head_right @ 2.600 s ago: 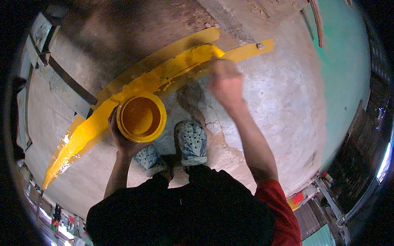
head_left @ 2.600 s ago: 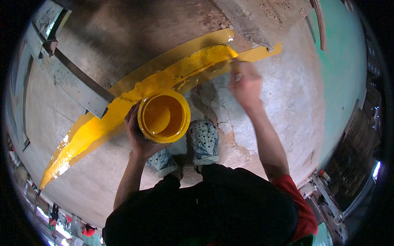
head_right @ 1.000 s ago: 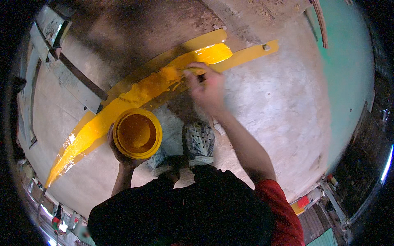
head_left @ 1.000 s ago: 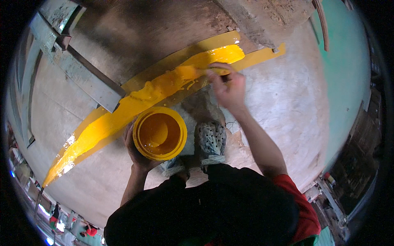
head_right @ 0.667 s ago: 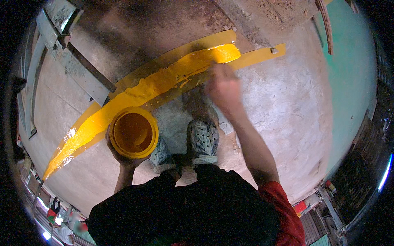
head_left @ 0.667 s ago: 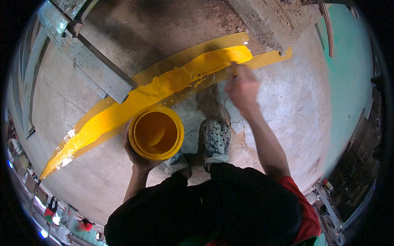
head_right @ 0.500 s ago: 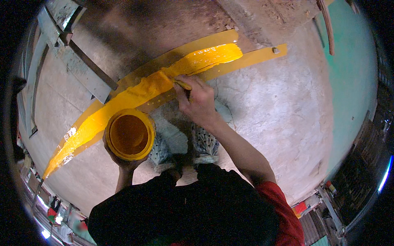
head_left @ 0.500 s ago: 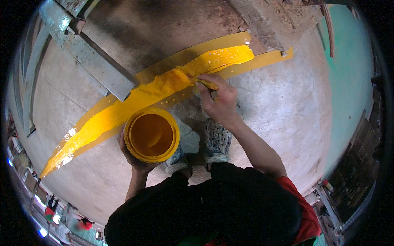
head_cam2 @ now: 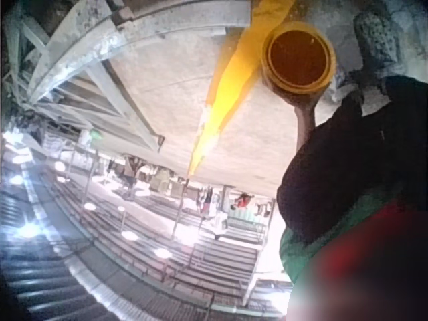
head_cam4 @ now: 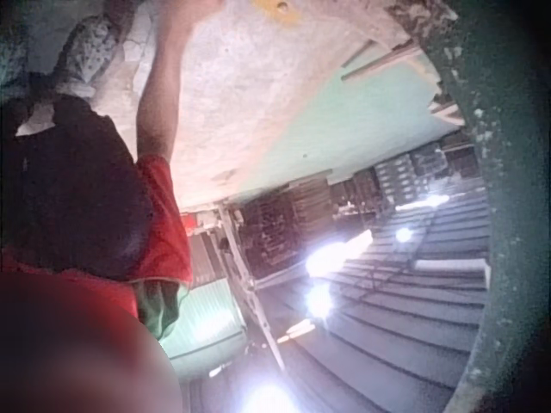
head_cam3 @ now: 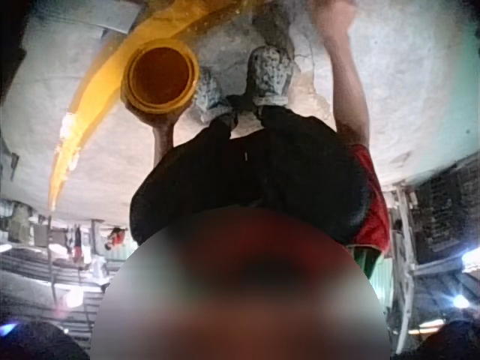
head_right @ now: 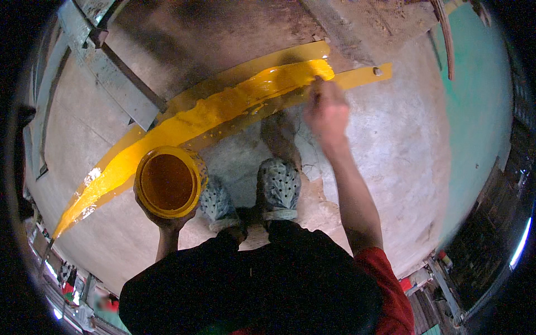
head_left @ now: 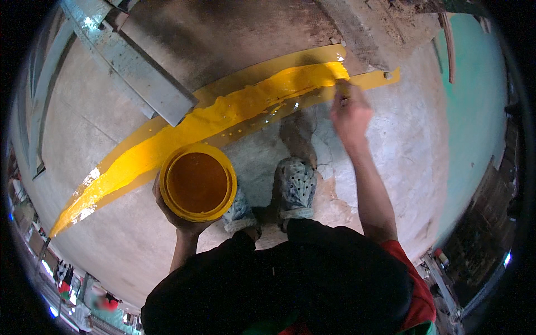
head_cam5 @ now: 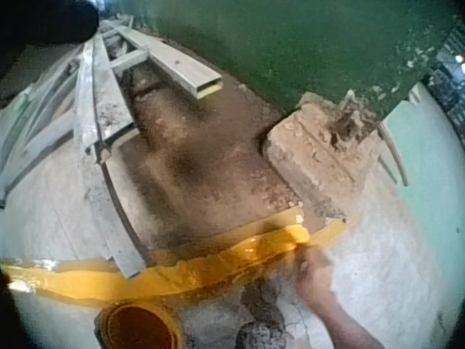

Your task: The person paints a yellow line on a concrete floor using a paintbrush and a bucket of yellow paint. They repeatedly dip the brush into the bucket and apply paint along a pre-marked line, working alongside other workers in a large indoor space.

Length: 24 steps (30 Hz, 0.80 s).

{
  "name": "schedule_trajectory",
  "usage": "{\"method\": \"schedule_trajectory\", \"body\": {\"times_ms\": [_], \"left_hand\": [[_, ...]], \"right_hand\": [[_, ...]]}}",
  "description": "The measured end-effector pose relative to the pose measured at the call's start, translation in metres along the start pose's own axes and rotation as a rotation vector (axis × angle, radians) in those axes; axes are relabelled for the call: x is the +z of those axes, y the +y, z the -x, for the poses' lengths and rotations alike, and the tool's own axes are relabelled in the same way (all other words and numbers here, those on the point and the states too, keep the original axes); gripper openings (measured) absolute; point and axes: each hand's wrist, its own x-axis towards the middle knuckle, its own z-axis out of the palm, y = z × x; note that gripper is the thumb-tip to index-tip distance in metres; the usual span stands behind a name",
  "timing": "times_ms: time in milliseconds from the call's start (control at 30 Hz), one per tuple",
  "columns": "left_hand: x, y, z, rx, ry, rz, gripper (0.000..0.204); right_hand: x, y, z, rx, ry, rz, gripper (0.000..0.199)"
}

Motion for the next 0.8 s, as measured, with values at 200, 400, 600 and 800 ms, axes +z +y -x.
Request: {"method": "schedule_trajectory", "body": {"times_ms": [200,400,600,800], "left_hand": [[-0.018,0.008,0.006,-0.037,0.082,-0.034,0.134],[-0.028,0.012,0.01,-0.053,0.13,-0.13,0.135],[-0.03,0.007,0.019,-0.092,0.2,-0.142,0.138],[-0.04,-0.005,0.022,-0.109,0.345,-0.273,0.132]], "right_hand": [[0.029,-0.129,0.04,0.04,-0.081,-0.721,0.02],[0.034,-0.087,0.021,0.378,-0.143,-0.749,0.019],[0.008,0.007,-0.004,0.236,0.073,-0.232,0.017],[0.024,-0.092,0.025,-0.157,-0.084,-0.429,0.023]]}}
